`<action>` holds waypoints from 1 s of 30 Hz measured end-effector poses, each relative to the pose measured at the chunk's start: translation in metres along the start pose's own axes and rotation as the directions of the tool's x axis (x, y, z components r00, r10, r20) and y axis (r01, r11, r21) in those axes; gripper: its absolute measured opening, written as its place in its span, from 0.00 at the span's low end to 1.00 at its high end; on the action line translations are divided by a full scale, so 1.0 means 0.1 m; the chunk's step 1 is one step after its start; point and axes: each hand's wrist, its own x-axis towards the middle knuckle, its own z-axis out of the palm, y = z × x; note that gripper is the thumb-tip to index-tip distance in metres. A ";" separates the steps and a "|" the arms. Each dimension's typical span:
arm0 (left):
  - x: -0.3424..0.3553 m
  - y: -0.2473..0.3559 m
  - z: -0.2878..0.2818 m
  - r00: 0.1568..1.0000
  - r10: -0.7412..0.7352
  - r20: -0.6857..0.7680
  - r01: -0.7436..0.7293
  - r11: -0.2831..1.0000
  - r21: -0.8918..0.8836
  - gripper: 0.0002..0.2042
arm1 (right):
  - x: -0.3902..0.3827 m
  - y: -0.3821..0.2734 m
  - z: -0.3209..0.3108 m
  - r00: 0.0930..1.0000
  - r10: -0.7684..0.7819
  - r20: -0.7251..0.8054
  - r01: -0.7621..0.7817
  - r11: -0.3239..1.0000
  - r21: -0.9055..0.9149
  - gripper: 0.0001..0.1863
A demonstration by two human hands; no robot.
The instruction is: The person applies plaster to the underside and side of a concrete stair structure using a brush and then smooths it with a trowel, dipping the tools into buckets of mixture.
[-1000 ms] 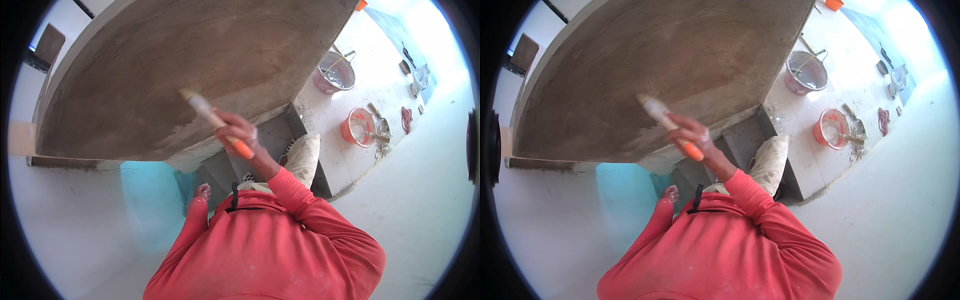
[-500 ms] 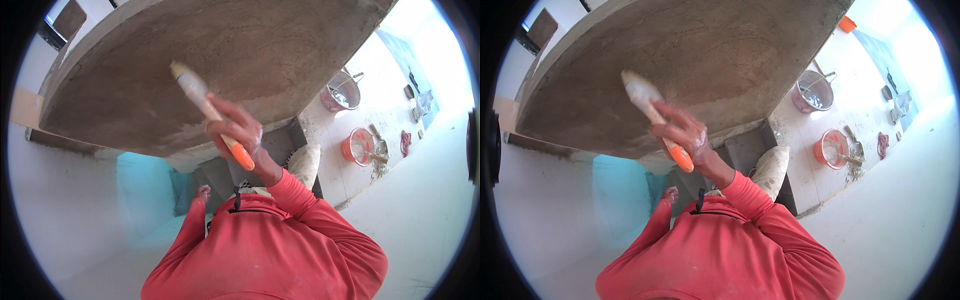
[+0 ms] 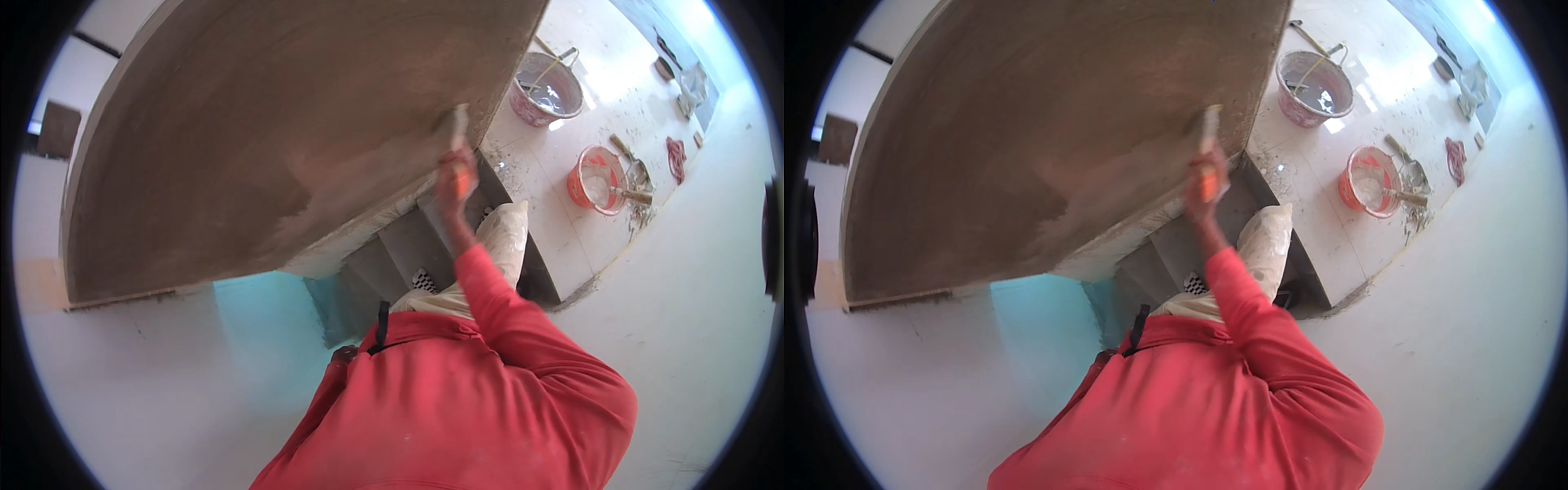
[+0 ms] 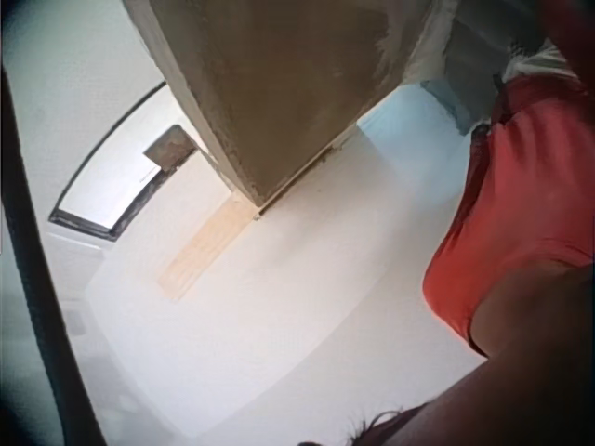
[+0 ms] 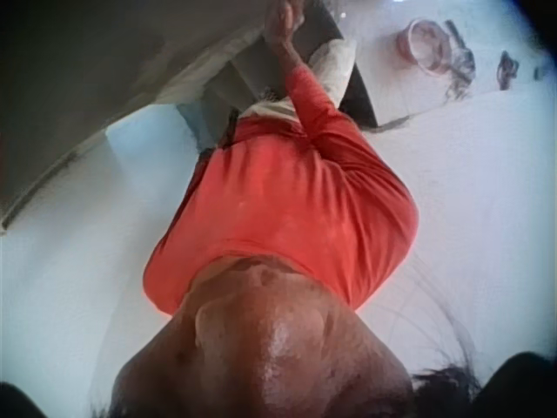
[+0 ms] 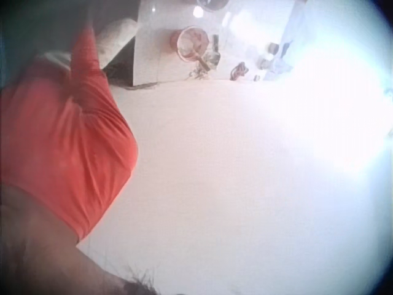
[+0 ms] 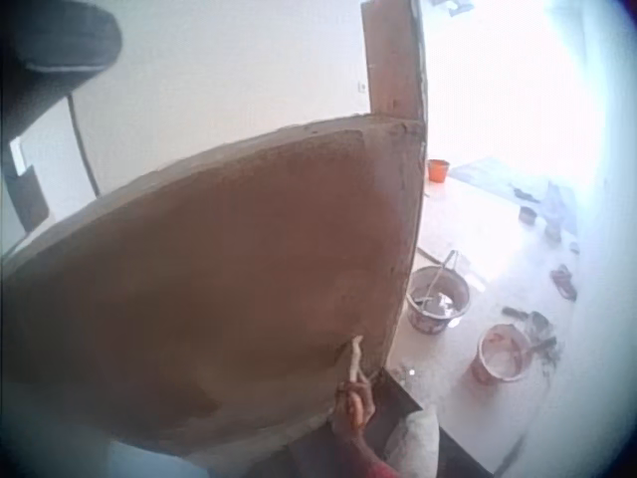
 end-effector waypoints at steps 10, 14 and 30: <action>-0.01 0.57 -0.33 0.995 -0.047 -0.087 0.021 0.959 -0.283 0.15 | -0.37 0.46 -0.30 0.497 0.842 -0.211 -0.555 0.495 0.669 0.08; -0.13 0.50 -0.28 0.994 -0.105 0.016 0.104 0.992 0.065 0.16 | -0.48 1.58 -0.53 0.192 0.930 -0.313 -0.797 0.334 0.503 0.10; 0.00 0.93 -0.28 0.993 -0.110 0.029 0.110 0.994 0.021 0.20 | -1.12 1.89 -0.72 0.128 0.895 -0.427 -0.723 0.379 0.578 0.13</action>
